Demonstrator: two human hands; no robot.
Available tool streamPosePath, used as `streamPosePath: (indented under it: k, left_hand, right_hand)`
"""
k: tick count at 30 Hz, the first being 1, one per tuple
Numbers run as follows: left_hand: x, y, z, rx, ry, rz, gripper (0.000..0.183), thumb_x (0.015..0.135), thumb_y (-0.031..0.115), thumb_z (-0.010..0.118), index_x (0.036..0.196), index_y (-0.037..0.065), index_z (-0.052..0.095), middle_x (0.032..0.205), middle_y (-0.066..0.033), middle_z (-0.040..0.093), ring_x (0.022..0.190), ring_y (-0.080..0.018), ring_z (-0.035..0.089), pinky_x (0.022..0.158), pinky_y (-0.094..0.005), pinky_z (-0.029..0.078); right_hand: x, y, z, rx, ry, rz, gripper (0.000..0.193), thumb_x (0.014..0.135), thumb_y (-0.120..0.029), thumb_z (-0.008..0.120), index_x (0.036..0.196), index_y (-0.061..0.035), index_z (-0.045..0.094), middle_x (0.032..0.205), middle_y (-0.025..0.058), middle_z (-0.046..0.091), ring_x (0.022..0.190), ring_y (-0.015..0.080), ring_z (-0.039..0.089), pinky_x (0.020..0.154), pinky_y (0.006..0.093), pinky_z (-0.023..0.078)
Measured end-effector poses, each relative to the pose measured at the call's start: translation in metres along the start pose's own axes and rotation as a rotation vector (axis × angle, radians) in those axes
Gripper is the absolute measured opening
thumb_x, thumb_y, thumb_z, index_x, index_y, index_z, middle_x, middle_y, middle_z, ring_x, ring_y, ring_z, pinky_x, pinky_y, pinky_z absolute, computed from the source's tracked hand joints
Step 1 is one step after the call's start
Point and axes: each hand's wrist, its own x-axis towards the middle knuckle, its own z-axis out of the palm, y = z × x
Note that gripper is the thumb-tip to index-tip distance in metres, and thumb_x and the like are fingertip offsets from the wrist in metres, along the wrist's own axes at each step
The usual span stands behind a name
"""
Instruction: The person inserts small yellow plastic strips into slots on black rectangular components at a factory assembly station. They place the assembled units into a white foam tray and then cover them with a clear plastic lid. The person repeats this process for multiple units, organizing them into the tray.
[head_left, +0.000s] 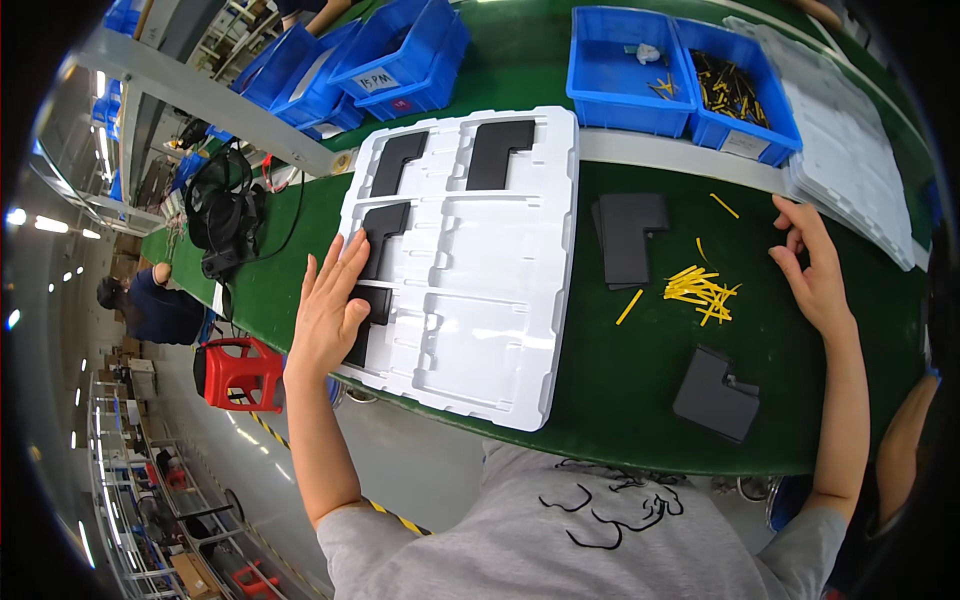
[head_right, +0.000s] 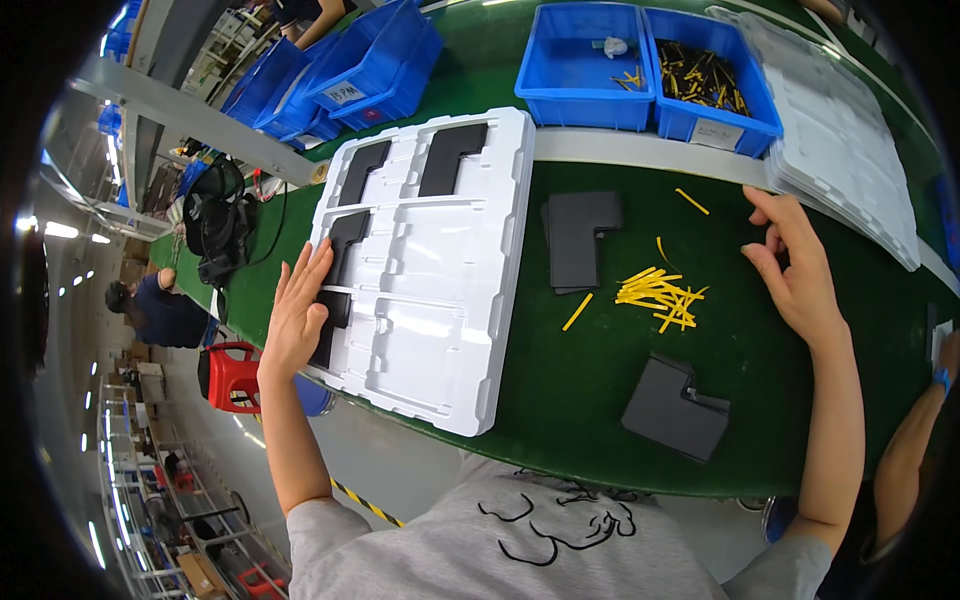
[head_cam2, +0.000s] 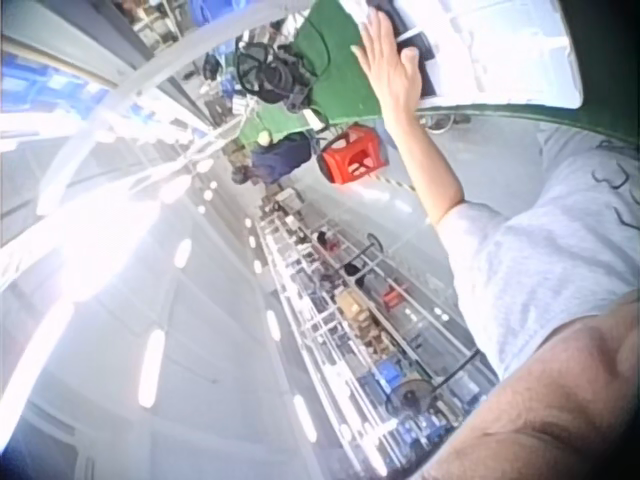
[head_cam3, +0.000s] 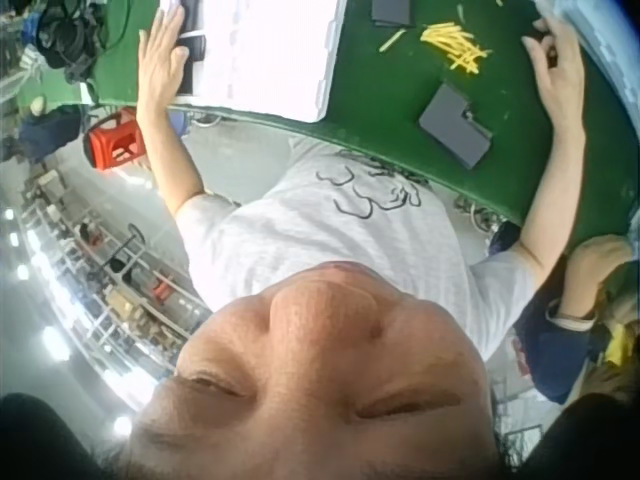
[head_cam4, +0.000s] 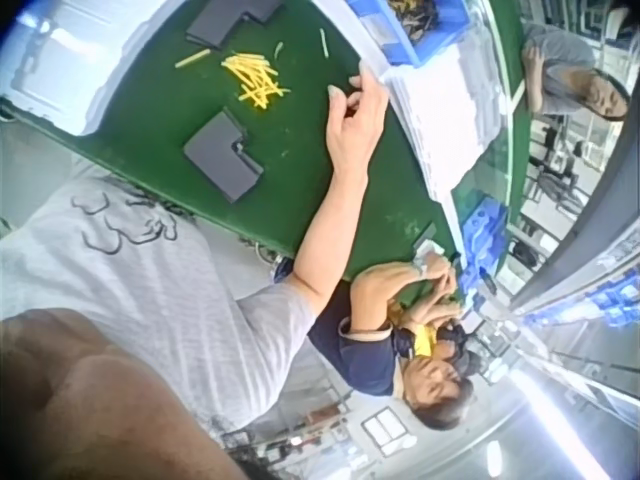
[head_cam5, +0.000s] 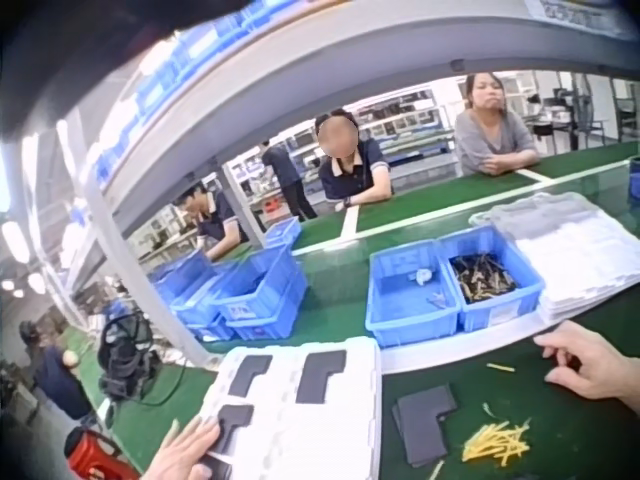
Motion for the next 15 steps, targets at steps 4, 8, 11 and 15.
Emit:
streamPosePath:
  k: [4,8,11,15]
  left_hand:
    - [0.005,-0.001,-0.002,0.047,-0.050,-0.053,0.056,0.096,0.041,0.042,0.144,0.013,0.038,0.151,-0.0020,0.035,0.142,-0.0254,0.025,0.117,-0.0467,0.013]
    - [0.017,0.022,-0.007,-0.013,-0.002,0.029,0.055,0.092,0.033,0.044,0.142,0.011,0.042,0.150,-0.0038,0.037,0.141,-0.0275,0.027,0.117,-0.0476,0.012]
    - [0.042,0.056,-0.007,-0.195,0.018,0.233,0.057,0.092,0.039,0.045,0.141,0.010,0.043,0.148,-0.0109,0.039,0.139,-0.0308,0.032,0.116,-0.0497,0.016]
    - [0.079,0.130,-0.005,-0.325,-0.174,0.402,0.075,0.076,0.033,0.074,0.139,0.005,0.043,0.147,-0.0143,0.039,0.138,-0.0351,0.033,0.113,-0.0465,0.025]
  right_hand:
    - [0.000,-0.001,-0.001,-0.001,-0.001,-0.011,0.056,0.077,0.007,0.063,0.130,-0.0065,0.051,0.098,0.0055,0.050,0.070,0.0124,0.041,0.067,0.0231,0.039]
    - [0.001,0.000,-0.002,0.003,0.007,0.006,0.055,0.077,0.005,0.065,0.129,-0.0102,0.054,0.096,0.0053,0.052,0.065,0.0128,0.042,0.062,0.0250,0.041]
    - [0.002,-0.001,-0.002,-0.014,-0.004,-0.009,0.053,0.079,0.001,0.068,0.128,-0.0131,0.054,0.096,0.0051,0.054,0.063,0.0135,0.043,0.060,0.0265,0.042]
    - [-0.001,0.002,-0.007,-0.041,0.000,-0.020,0.052,0.080,0.000,0.067,0.128,-0.0137,0.054,0.095,0.0053,0.054,0.063,0.0148,0.044,0.061,0.0277,0.043]
